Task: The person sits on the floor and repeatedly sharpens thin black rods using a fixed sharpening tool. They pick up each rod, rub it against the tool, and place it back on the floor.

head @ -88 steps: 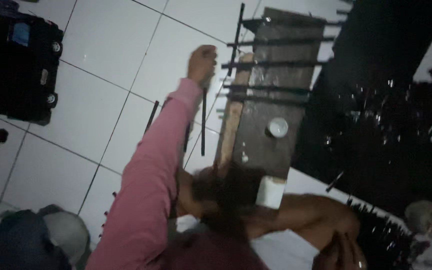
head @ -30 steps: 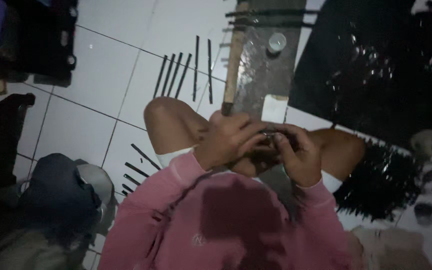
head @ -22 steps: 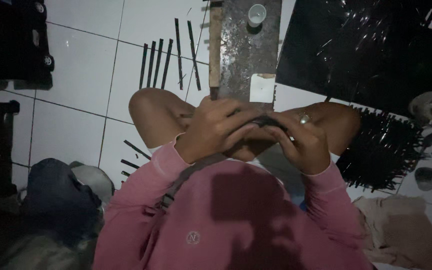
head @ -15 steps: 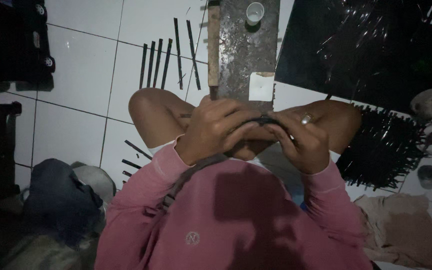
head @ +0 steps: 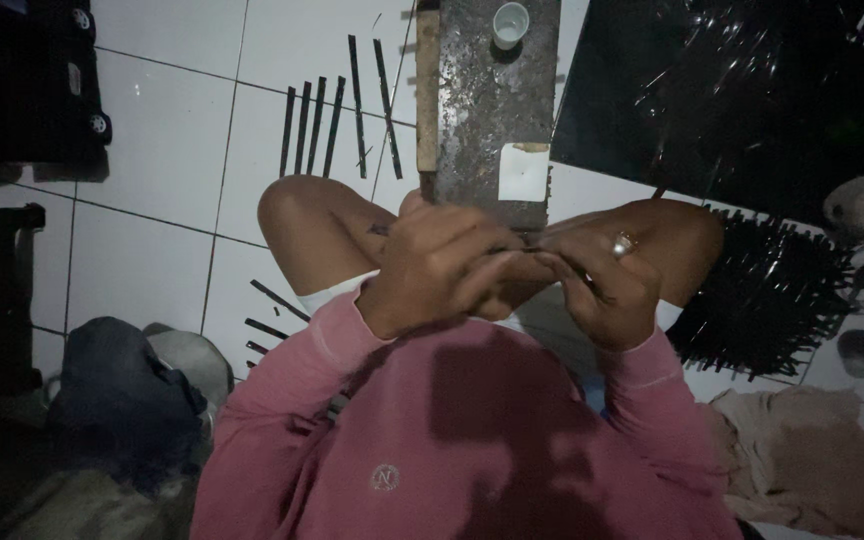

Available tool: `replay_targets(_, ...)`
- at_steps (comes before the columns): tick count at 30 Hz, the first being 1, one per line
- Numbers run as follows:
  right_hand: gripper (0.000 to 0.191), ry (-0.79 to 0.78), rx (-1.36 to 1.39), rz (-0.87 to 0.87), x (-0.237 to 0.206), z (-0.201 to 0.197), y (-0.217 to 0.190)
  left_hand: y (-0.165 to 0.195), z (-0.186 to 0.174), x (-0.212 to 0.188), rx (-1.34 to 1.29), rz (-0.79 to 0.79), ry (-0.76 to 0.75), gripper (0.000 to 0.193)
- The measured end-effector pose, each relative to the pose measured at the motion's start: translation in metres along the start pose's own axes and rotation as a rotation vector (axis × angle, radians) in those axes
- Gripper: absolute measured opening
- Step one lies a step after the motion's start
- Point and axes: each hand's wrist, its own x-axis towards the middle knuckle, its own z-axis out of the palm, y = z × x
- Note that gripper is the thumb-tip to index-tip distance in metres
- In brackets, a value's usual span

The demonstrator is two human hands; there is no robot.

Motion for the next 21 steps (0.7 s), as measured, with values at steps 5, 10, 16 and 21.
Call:
replay_targets(5, 0.017, 0.017, -0.061, -0.080, 0.002, 0.000, -0.003, 0.002, 0.004, 0.003, 0.056, 0.036, 0.037, 0.014)
replay_targets(10, 0.018, 0.059, -0.164, -0.112, -0.003, -0.001, -0.001, 0.003, -0.004, 0.006, 0.100, 0.072, -0.010, 0.016)
replay_targets(16, 0.022, 0.095, -0.300, -0.096, 0.002, -0.007, 0.002, -0.001, -0.021, 0.008, 0.086, 0.057, -0.044, 0.019)
replay_targets(21, 0.024, 0.092, -0.435, -0.230, 0.007, 0.000, -0.005, 0.005, -0.019, 0.008, 0.142, 0.083, -0.069, 0.021)
